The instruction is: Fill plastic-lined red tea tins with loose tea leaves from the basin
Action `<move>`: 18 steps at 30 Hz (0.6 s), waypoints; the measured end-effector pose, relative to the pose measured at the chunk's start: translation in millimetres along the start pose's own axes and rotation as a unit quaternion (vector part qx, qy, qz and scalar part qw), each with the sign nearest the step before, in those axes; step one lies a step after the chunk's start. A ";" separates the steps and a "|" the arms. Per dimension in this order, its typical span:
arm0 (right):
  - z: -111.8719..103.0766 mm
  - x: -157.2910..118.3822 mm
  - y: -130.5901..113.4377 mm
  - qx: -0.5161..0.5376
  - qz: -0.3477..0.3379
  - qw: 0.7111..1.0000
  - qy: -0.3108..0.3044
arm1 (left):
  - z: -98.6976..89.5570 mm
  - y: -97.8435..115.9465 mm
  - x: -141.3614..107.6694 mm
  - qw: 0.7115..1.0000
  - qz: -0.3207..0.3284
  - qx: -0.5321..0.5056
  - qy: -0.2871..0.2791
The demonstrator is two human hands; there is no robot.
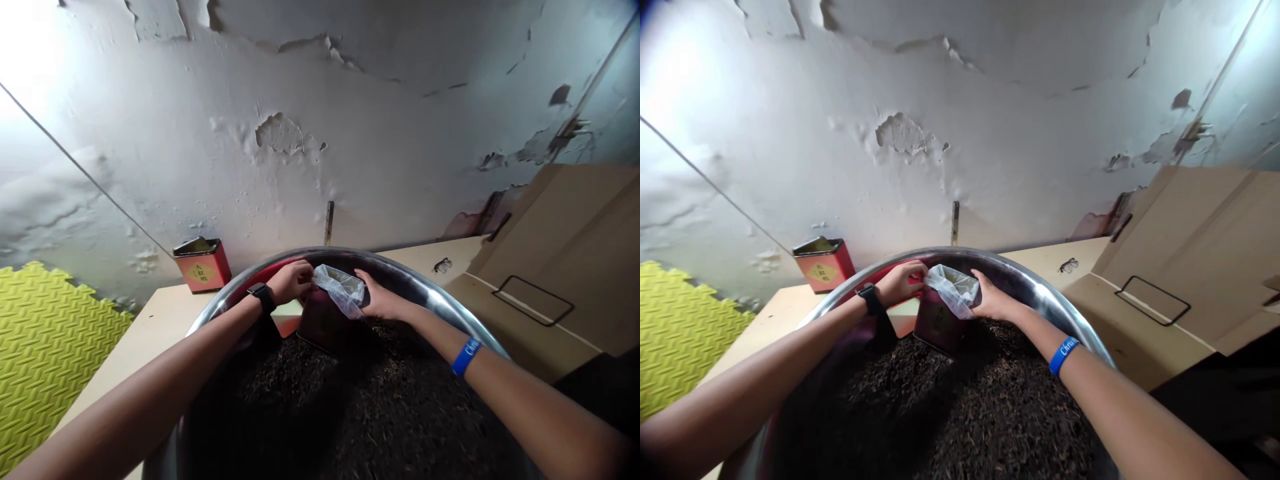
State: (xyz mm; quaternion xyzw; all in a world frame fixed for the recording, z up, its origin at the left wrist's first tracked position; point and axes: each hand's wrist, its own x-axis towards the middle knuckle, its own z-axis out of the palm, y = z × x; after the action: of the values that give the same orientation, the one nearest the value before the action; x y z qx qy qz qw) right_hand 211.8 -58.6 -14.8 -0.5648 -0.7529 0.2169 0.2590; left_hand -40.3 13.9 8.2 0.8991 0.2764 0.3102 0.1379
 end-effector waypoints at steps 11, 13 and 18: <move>-1.5 -0.7 -2.8 -0.208 -0.047 0.977 -0.015 | -4.2 13.6 -16.2 0.955 -0.051 0.179 -0.233; -7.7 -4.3 -10.8 -0.221 -0.068 0.972 -0.030 | -3.9 6.8 -16.7 0.950 -0.091 0.127 -0.269; -25.9 -5.0 -45.9 -0.103 -0.136 0.984 -0.051 | -6.7 -4.2 -5.9 0.980 -0.162 0.077 -0.089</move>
State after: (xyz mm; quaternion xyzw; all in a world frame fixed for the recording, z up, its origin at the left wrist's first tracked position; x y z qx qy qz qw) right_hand 195.4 -74.8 32.9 -0.4687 -0.8534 0.1292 0.1879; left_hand -50.1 14.5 8.7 0.8741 0.4286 0.1802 0.1405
